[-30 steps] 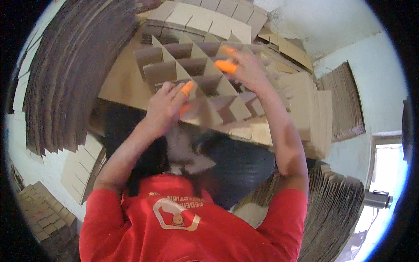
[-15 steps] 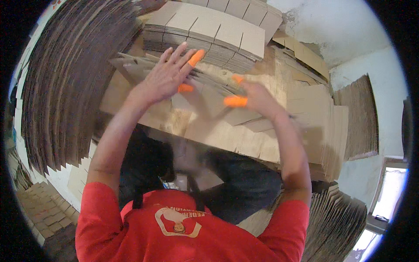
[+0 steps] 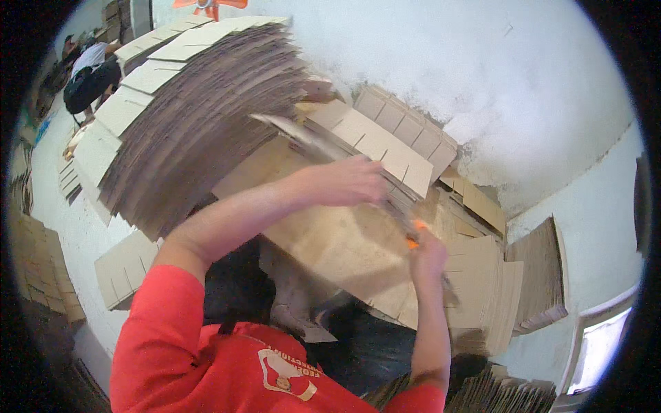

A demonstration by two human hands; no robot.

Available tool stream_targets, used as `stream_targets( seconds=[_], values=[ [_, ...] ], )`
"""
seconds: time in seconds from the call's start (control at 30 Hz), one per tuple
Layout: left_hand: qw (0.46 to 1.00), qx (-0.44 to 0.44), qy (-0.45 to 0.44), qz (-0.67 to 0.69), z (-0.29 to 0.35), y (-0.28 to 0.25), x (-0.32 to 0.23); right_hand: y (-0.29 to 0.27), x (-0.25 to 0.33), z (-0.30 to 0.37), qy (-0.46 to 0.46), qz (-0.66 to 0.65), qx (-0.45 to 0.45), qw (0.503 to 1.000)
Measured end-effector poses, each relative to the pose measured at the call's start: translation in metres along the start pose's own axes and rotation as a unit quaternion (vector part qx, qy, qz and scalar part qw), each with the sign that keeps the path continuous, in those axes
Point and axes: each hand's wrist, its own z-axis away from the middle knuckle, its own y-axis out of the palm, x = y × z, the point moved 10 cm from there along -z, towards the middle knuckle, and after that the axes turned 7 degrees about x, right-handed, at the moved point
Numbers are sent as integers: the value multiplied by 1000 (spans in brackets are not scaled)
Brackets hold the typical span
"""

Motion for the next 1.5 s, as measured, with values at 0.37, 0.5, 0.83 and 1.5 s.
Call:
stream_targets(
  seconds=[0.37, 0.5, 0.83, 1.5],
  values=[
    [843, 61, -288, -450, 165, -214, 132, -97, -39, 115, -91, 218, -361, 902],
    [763, 67, -541, -347, 271, -242, 189, -71, -141, 116, -18, 210, -281, 936],
    [742, 211, -566, -291, 314, -207, 187, -54, -271, 121, 219, 265, -171, 923],
    [763, 264, -563, -175, 412, -234, 284, -51, -353, 103, 297, 185, -149, 925]
  ],
)
